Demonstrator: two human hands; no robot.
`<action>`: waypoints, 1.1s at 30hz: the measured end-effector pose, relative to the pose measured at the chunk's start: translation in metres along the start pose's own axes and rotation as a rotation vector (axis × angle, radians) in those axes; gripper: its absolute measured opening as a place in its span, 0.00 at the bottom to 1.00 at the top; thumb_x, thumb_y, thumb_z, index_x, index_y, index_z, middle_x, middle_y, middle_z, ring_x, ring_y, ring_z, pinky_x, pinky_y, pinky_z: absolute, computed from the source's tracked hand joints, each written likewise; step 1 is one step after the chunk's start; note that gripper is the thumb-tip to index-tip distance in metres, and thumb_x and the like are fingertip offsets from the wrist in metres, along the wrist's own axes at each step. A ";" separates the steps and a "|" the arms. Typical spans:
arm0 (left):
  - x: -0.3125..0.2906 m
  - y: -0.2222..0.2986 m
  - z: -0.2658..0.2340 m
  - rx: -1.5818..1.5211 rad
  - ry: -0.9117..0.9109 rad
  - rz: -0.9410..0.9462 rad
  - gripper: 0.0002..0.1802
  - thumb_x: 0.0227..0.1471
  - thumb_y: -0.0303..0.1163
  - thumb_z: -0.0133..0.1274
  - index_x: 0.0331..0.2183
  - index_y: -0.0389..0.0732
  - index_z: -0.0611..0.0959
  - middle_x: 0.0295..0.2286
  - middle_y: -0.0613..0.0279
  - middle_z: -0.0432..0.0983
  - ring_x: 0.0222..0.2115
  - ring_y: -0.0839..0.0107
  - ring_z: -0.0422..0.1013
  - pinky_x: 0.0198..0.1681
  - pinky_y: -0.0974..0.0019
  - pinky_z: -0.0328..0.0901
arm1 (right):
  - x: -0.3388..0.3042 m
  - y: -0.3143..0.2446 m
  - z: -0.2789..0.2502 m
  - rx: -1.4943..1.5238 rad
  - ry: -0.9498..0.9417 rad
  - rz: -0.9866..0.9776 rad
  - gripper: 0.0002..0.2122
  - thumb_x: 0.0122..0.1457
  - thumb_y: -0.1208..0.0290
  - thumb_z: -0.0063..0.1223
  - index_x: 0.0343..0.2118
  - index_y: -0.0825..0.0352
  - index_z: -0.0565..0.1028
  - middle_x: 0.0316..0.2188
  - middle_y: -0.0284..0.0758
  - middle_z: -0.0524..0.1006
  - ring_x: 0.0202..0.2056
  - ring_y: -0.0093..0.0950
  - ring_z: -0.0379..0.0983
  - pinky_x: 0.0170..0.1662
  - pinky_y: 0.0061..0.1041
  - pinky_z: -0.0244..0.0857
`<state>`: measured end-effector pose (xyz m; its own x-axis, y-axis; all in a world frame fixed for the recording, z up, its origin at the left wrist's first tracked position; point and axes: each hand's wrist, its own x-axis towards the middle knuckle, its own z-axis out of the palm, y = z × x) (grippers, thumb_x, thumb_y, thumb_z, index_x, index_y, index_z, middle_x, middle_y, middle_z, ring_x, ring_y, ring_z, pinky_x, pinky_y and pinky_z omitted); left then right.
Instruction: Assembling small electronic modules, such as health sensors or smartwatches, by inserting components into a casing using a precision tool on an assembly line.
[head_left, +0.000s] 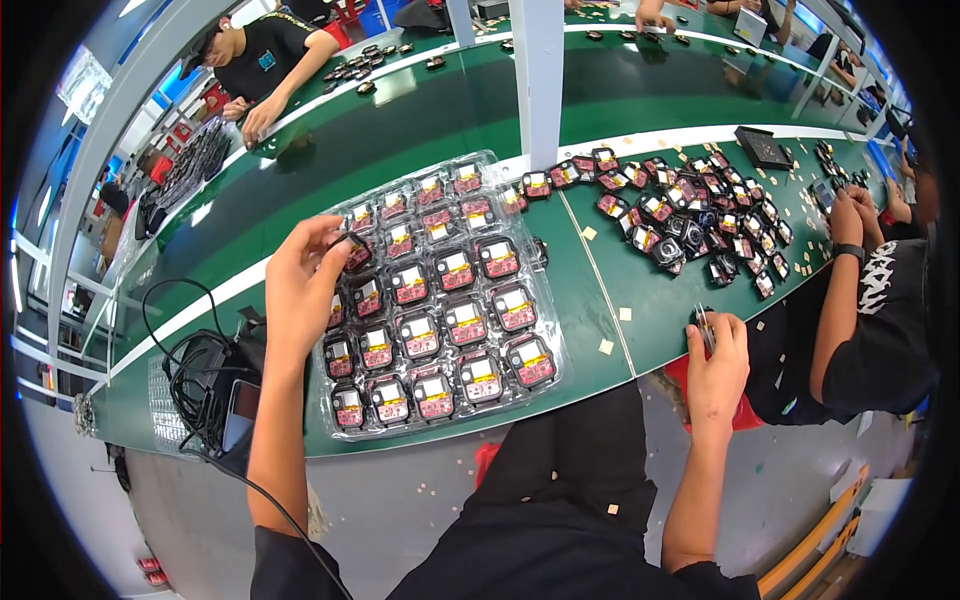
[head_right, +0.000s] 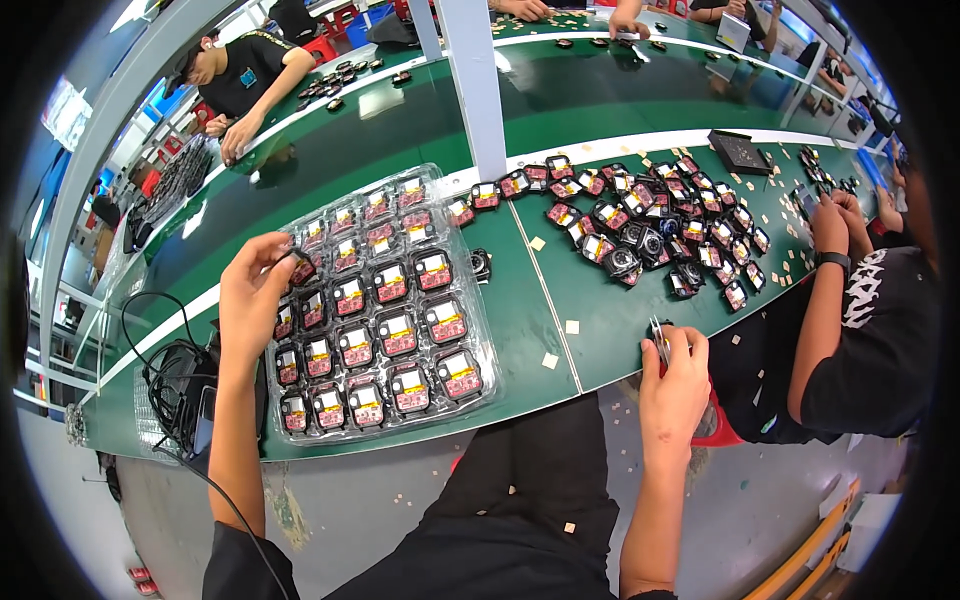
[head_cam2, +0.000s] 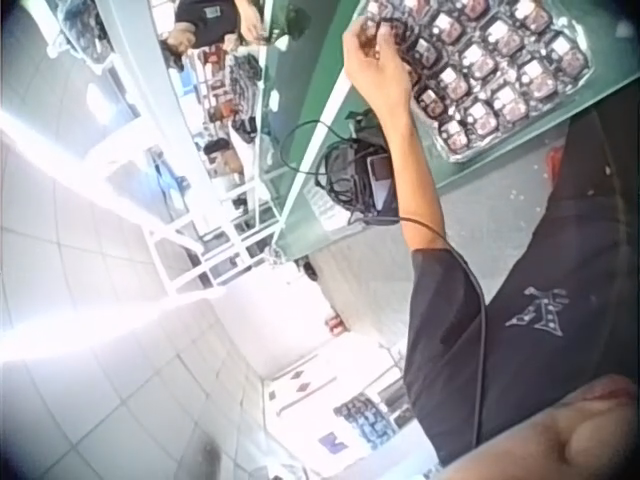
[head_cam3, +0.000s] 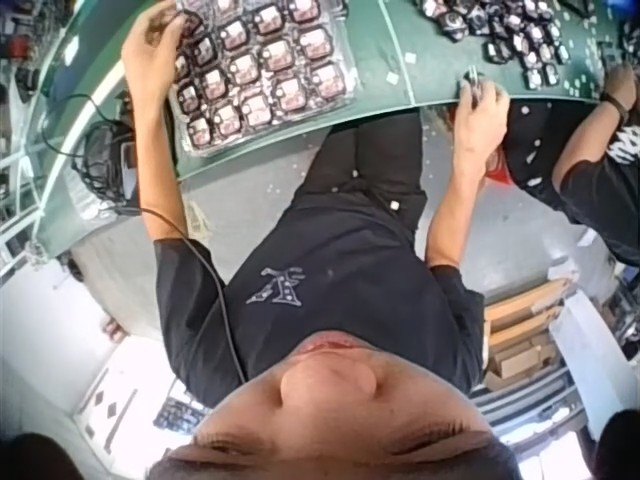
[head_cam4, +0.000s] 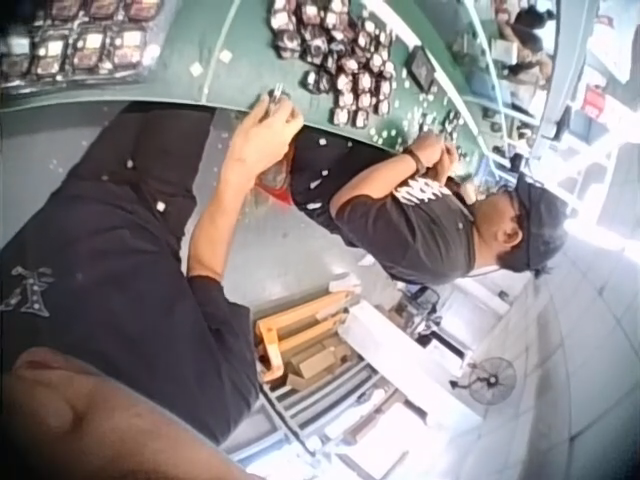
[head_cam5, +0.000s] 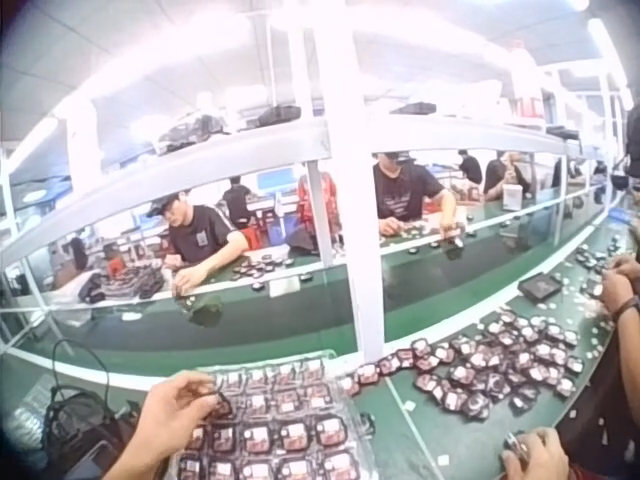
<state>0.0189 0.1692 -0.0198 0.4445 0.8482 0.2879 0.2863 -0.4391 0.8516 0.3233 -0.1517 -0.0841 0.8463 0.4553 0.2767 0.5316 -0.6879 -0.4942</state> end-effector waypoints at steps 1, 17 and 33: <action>0.005 -0.005 -0.001 0.000 0.000 0.000 0.12 0.59 0.23 0.58 0.45 0.31 0.82 0.38 0.64 0.77 0.40 0.76 0.73 0.48 0.71 0.67 | 0.000 0.002 0.000 0.010 -0.004 -0.009 0.09 0.60 0.74 0.60 0.43 0.69 0.77 0.45 0.42 0.76 0.44 0.44 0.76 0.47 0.39 0.70; 0.014 -0.011 0.010 1.041 -0.057 0.596 0.12 0.49 0.28 0.63 0.38 0.39 0.84 0.43 0.57 0.78 0.50 0.54 0.71 0.56 0.48 0.64 | -0.009 -0.014 0.006 0.390 -0.097 -0.218 0.12 0.52 0.82 0.65 0.39 0.71 0.78 0.44 0.42 0.77 0.39 0.39 0.77 0.40 0.32 0.72; -0.136 0.092 0.080 -1.011 -0.802 -0.435 0.34 0.67 0.49 0.48 0.59 0.28 0.70 0.50 0.52 0.74 0.43 0.68 0.75 0.42 0.65 0.75 | -0.047 -0.079 -0.028 1.190 -0.497 -0.822 0.23 0.43 0.81 0.75 0.41 0.64 0.74 0.42 0.51 0.83 0.31 0.38 0.85 0.29 0.27 0.78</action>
<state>0.0528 -0.0106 -0.0162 0.9445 0.3058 -0.1201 -0.0590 0.5177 0.8535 0.2428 -0.1347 -0.0353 0.1148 0.7763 0.6199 0.2923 0.5700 -0.7679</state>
